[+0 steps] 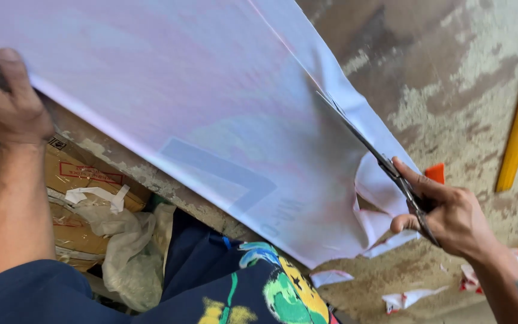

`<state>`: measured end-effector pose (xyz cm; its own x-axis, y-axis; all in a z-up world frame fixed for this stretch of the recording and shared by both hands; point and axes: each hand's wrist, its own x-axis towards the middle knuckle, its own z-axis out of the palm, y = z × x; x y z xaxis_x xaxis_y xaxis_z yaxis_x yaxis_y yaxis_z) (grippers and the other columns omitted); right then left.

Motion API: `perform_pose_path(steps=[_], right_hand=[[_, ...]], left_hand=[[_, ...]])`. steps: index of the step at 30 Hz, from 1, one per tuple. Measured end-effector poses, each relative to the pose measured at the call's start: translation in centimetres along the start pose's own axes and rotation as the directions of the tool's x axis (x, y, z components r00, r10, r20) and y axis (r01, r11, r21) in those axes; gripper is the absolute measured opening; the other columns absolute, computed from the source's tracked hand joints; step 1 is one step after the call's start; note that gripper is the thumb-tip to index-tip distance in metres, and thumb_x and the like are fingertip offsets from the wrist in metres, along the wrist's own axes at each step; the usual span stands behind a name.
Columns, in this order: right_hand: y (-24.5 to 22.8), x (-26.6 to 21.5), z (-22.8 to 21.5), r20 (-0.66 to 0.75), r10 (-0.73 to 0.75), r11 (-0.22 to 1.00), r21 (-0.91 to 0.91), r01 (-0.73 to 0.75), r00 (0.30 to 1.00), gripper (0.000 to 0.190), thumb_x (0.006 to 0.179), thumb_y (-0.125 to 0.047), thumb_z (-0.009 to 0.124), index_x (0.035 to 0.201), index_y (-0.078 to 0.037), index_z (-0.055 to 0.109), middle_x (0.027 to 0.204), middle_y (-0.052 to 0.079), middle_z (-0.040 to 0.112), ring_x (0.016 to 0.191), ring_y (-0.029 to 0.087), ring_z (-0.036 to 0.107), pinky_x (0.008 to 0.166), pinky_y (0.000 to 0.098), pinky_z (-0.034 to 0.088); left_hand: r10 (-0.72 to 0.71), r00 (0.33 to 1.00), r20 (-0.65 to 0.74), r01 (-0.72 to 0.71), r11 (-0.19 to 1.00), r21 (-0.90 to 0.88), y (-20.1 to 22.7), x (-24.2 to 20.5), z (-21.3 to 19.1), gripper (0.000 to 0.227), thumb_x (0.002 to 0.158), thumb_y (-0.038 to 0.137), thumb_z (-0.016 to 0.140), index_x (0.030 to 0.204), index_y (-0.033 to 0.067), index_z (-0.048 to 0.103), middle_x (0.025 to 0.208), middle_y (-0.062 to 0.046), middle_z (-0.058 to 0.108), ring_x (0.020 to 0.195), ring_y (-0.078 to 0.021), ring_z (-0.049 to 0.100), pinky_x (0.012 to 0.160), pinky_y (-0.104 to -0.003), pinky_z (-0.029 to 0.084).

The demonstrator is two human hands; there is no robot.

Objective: The person lays out a large white fabric sheet on a table, folds it, and uses shears to cut along the edges. They then use a ruler and a red marker to draw lines on the folded fabric and cut along the marked lines to create a pattern piece.

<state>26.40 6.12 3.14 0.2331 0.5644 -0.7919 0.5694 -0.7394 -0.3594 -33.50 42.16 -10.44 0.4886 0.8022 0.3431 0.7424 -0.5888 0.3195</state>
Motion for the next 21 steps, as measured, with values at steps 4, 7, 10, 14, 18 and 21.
perform_pose_path(steps=[4,7,10,14,18,21], right_hand=[[-3.6,1.6,0.1,0.039,0.074,0.996,-0.055,-0.072,0.997,0.113,0.057,-0.047,0.095,0.164,-0.036,0.061,0.074,-0.002,0.046,0.071,0.016,0.034,0.063,0.0283,0.036],[-3.3,2.5,0.3,-0.059,-0.162,0.986,-0.059,0.159,0.985,0.1,0.063,-0.035,0.094,0.158,-0.026,0.064,0.076,0.002,0.025,0.072,0.018,0.021,0.066,0.0192,0.021],[-3.4,2.8,0.4,-0.096,-0.312,0.927,-0.248,0.281,0.945,0.103,0.063,-0.053,0.088,0.16,-0.031,0.061,0.072,0.003,0.027,0.069,0.017,0.022,0.064,0.0212,0.026],[-9.0,3.9,0.6,-0.014,-0.007,0.997,-0.078,0.006,1.0,0.112,0.058,-0.053,0.09,0.164,-0.032,0.058,0.071,0.001,0.028,0.067,0.018,0.025,0.064,0.0279,0.024],[-7.3,4.8,1.7,-0.154,-0.417,0.892,-0.258,0.371,0.896,0.102,0.071,-0.046,0.092,0.163,-0.014,0.061,0.08,0.002,0.03,0.07,0.018,0.023,0.059,0.0199,0.029],[-6.3,4.8,1.4,-0.171,-0.451,0.867,-0.314,0.386,0.876,0.101,0.071,-0.049,0.091,0.163,-0.022,0.06,0.079,0.001,0.026,0.07,0.017,0.02,0.062,0.0194,0.026]], left_hand=[[0.055,0.998,-0.005,-0.055,0.998,0.038,0.7,0.5,0.2,0.05,0.137,0.025,0.046,0.141,-0.0216,0.063,0.126,-0.04,0.07,0.117,-0.051,0.074,0.101,-0.051,0.053],[0.004,1.0,-0.019,-0.004,1.0,0.0,0.8,0.7,0.2,0.044,0.139,0.017,0.054,0.138,-0.0247,0.066,0.122,-0.044,0.07,0.111,-0.0599,0.074,0.094,-0.057,0.055],[-0.218,0.976,0.025,0.219,0.975,-0.042,0.5,0.6,0.7,0.067,0.125,0.042,0.044,0.169,-0.0067,0.031,0.174,-0.031,0.042,0.167,-0.0457,0.044,0.144,-0.053,0.037],[-0.307,0.945,0.113,0.311,0.95,-0.024,1.2,0.6,-0.4,0.068,0.127,0.045,0.046,0.177,0.0043,0.024,0.183,-0.02,0.029,0.175,-0.0379,0.027,0.149,-0.052,0.023],[-0.39,0.915,0.102,0.393,0.919,-0.015,0.7,-0.3,0.8,0.077,0.124,0.057,0.044,0.18,0.0082,0.02,0.188,-0.013,0.019,0.18,-0.0303,0.015,0.154,-0.05,0.009],[-0.376,0.92,0.113,0.379,0.925,-0.004,0.1,-0.9,0.9,0.078,0.127,0.058,0.049,0.184,0.0137,0.02,0.19,-0.003,0.009,0.182,-0.0244,0.005,0.158,-0.051,0.003]])
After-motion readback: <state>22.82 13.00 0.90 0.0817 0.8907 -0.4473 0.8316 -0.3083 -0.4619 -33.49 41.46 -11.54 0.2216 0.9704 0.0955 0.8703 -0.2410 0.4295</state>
